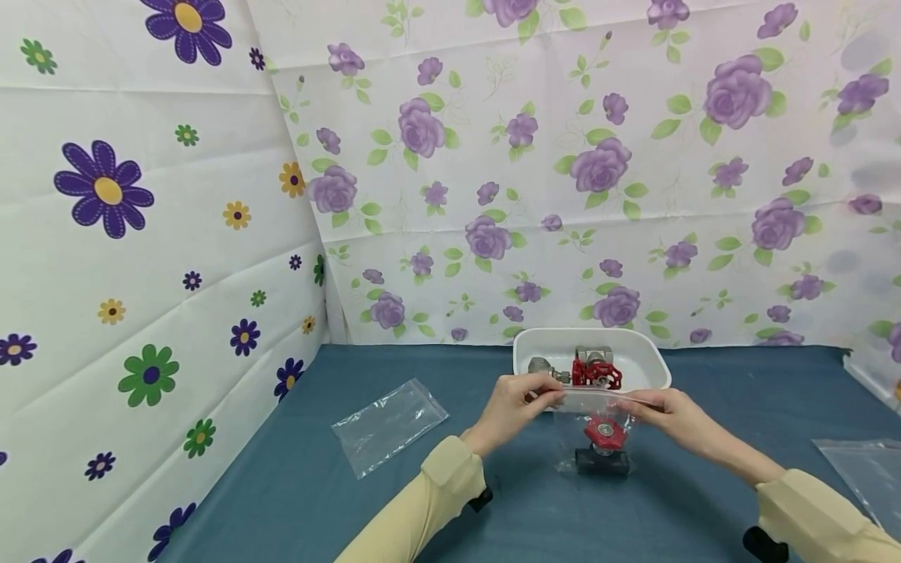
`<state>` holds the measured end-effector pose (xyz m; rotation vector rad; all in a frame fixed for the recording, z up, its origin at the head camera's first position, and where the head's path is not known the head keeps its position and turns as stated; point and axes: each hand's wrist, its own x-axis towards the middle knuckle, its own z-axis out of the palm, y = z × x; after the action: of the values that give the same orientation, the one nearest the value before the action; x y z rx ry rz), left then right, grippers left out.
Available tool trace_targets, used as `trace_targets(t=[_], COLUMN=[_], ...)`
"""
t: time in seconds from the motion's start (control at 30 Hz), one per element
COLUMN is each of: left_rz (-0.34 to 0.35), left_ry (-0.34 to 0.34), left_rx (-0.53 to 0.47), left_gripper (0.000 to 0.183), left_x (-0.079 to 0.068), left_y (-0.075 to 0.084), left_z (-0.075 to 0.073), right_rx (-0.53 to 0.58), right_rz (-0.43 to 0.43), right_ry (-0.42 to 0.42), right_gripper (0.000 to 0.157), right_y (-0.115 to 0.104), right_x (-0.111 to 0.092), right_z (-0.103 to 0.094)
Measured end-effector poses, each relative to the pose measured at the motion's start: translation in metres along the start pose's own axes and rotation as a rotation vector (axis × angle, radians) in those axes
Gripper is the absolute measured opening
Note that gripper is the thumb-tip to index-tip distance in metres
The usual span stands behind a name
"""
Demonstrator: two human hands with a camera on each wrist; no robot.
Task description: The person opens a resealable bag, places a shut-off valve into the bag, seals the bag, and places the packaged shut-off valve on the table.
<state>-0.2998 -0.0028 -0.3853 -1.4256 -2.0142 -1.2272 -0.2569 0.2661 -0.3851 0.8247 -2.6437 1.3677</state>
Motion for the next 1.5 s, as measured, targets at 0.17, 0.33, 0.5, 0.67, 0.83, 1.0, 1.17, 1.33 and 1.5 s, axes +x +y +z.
trace_targets(t=[0.17, 0.33, 0.5, 0.67, 0.83, 1.0, 1.17, 1.33, 1.5], left_rz=[0.000, 0.001, -0.007, -0.086, -0.210, -0.265, -0.323, -0.416, -0.461], left_ry=[-0.001, -0.006, -0.011, -0.030, -0.058, -0.047, -0.038, -0.067, -0.078], left_rx=[-0.002, -0.006, -0.003, -0.003, -0.027, 0.033, 0.113, 0.204, 0.278], left_gripper=[0.008, 0.008, 0.009, 0.014, 0.023, 0.019, 0.016, 0.013, 0.014], left_x=[0.000, -0.001, -0.002, -0.004, -0.012, -0.022, -0.033, -0.050, -0.069], left_y=[0.000, -0.001, -0.001, -0.001, -0.006, -0.016, -0.024, -0.033, -0.044], left_z=[-0.001, -0.001, -0.001, -0.005, -0.017, -0.032, -0.051, -0.073, -0.097], right_rx=[0.032, 0.077, 0.103, 0.125, 0.122, 0.108, 0.080, 0.086, 0.121], right_rz=[0.003, -0.005, 0.003, 0.011, 0.035, 0.078, 0.112, 0.122, 0.160], right_ry=[-0.007, -0.009, 0.026, 0.090, 0.165, 0.279, 0.336, 0.338, 0.341], right_gripper=[0.029, 0.028, 0.027, 0.028, 0.028, 0.033, 0.037, 0.037, 0.041], right_y=[-0.001, -0.004, -0.005, -0.002, -0.003, -0.008, -0.011, -0.012, -0.013], right_x=[0.000, -0.001, -0.003, -0.004, -0.009, -0.013, -0.015, -0.021, -0.028], right_z=[0.000, 0.001, 0.004, 0.008, 0.010, 0.003, -0.005, -0.010, -0.016])
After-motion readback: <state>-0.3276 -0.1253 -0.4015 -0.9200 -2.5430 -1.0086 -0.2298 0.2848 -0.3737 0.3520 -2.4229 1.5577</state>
